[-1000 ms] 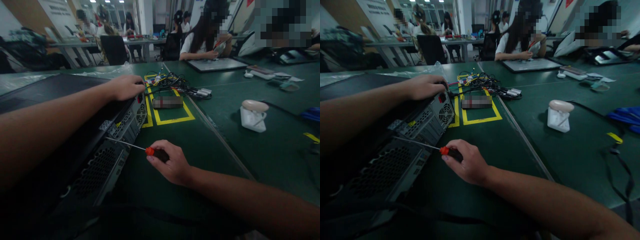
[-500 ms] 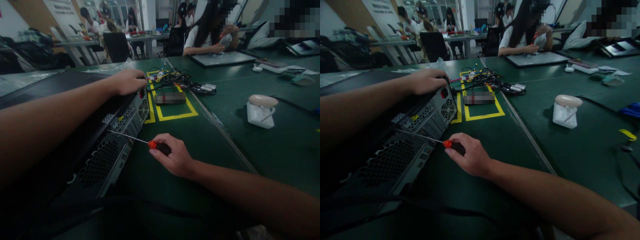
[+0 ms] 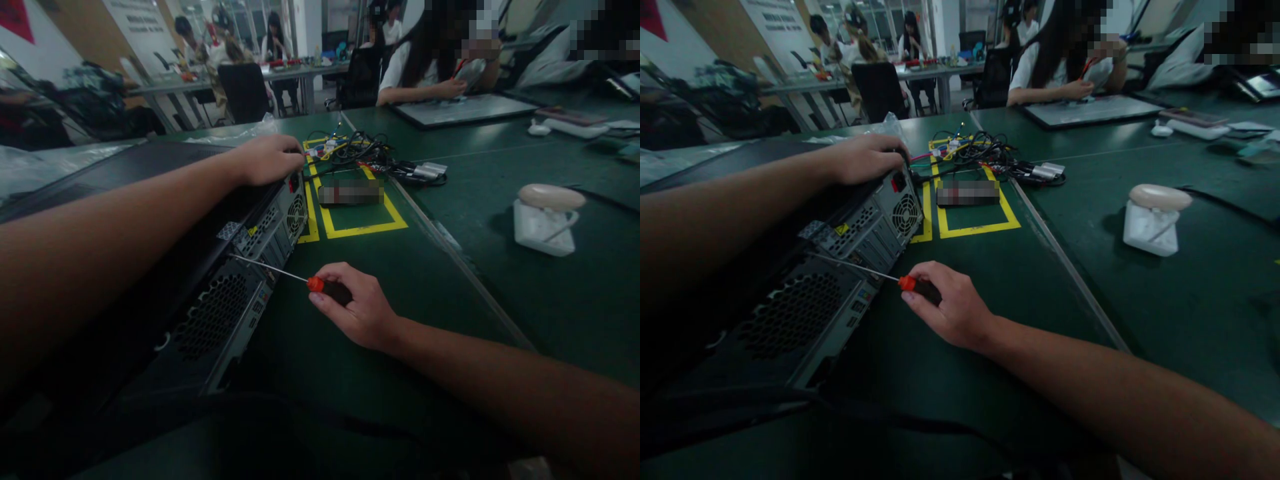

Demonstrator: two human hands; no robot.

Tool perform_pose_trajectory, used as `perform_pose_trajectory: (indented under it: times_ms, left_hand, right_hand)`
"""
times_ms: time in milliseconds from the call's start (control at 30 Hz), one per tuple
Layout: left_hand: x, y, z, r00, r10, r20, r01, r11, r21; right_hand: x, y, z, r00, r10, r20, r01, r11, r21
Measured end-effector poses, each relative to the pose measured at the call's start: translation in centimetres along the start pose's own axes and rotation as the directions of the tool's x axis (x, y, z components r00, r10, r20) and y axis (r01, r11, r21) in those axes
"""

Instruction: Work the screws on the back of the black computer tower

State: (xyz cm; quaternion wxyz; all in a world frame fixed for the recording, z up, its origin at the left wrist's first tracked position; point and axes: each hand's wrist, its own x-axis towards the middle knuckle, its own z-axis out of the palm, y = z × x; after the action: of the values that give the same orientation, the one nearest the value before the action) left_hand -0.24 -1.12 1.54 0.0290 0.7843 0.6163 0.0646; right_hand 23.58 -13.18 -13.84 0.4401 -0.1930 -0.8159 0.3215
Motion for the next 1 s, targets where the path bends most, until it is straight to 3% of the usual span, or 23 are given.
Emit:
perform_pose_trajectory:
  times_ms: [167,367,700,833,1000]
  left_hand:
    - [0.3,-0.5,0.2,0.999,-0.032,0.003,0.032,0.999,-0.013]
    - [0.3,-0.5,0.3,0.997,-0.074,0.008,0.074,0.997,-0.023]
    - [0.5,-0.8,0.5,0.999,-0.044,-0.006,0.044,0.998,-0.052]
    - [0.4,-0.7,0.3,1.000,-0.012,0.009,0.012,0.999,-0.041]
    - [0.2,-0.4,0.1,0.999,-0.022,0.034,0.022,0.999,0.028]
  right_hand:
    - [-0.5,-0.2,-0.4,0.998,0.055,0.024,-0.054,0.998,-0.009]
    - [-0.8,-0.6,-0.5,1.000,0.018,0.020,-0.017,0.999,-0.038]
    - [-0.9,-0.8,-0.3,0.999,0.026,-0.028,-0.026,1.000,-0.010]
    - [-0.2,0.1,-0.1,0.983,0.149,-0.108,-0.144,0.988,0.054]
    - [1.2,2.2,-0.3,0.922,0.318,-0.219,-0.294,0.946,0.137]
